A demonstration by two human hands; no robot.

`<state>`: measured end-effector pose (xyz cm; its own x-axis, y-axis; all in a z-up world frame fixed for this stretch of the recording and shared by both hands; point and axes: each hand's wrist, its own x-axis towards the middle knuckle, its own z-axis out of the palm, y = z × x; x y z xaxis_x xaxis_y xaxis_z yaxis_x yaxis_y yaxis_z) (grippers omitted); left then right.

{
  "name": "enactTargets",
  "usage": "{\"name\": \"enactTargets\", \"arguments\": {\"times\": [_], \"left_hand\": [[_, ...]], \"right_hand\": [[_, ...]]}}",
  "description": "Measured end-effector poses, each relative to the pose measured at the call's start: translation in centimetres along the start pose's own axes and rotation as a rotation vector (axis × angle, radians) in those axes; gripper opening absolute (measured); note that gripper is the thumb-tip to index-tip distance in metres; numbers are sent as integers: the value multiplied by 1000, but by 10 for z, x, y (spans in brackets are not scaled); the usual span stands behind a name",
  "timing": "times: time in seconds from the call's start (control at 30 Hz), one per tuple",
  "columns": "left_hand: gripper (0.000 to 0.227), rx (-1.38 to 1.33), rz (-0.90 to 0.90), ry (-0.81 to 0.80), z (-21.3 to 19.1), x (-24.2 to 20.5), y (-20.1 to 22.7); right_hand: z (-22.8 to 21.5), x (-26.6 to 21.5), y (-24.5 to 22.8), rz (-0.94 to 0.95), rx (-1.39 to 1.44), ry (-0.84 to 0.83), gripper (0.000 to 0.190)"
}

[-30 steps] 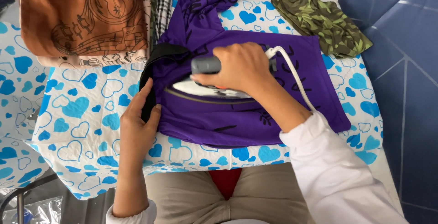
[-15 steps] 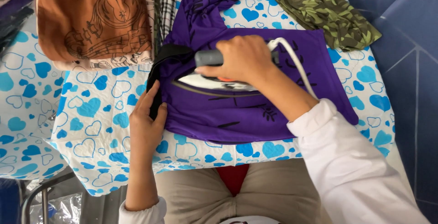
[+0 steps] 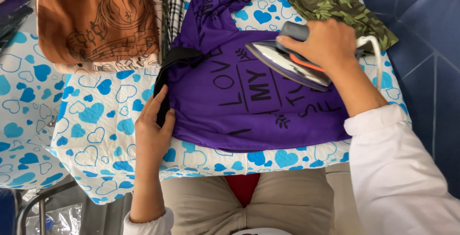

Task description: Ironing a purple tote bag and a camouflage shirt on a table covered with a heart-patterned cloth.

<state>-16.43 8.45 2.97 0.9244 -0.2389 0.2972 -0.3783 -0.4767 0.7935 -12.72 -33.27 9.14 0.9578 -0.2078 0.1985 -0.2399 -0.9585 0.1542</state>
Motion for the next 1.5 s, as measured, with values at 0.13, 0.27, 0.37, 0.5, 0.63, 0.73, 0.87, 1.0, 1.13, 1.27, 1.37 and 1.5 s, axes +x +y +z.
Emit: {"name": "enactTargets", "arguments": {"times": [0.13,0.27,0.37,0.5,0.63,0.73,0.87,1.0,1.13,1.27,1.37,1.5], "left_hand": [[50,-5,21,8,0,0,1],[50,-3,9,6,-1,0,5],[50,9,1,11,0,-1,5],[48,35,28,21,1,-1,9],[49,53,13,9,2,-1,9],[49,78,-37,22,2,-1,9],[49,68,9,24,2,-2,6],[48,81,17,43,4,-4,2],[48,81,33,40,4,-4,2],[47,95,28,36,4,-3,4],[48,100,13,28,4,-4,2],[47,83,17,21,2,-2,8]], "right_hand": [[3,-12,27,23,-83,-15,85],[1,-36,42,12,-130,37,80],[-3,-62,48,35,-169,8,81],[19,-98,71,-81,-396,300,77],[17,-90,79,31,-387,184,84],[4,-72,77,182,-260,-53,87],[8,-67,81,189,-237,-17,87],[10,-79,83,157,-266,50,86],[5,-96,77,194,-258,21,82],[9,-98,78,204,-328,48,83],[7,-85,72,231,-286,48,85],[-6,-48,53,379,-114,-114,95]]}}
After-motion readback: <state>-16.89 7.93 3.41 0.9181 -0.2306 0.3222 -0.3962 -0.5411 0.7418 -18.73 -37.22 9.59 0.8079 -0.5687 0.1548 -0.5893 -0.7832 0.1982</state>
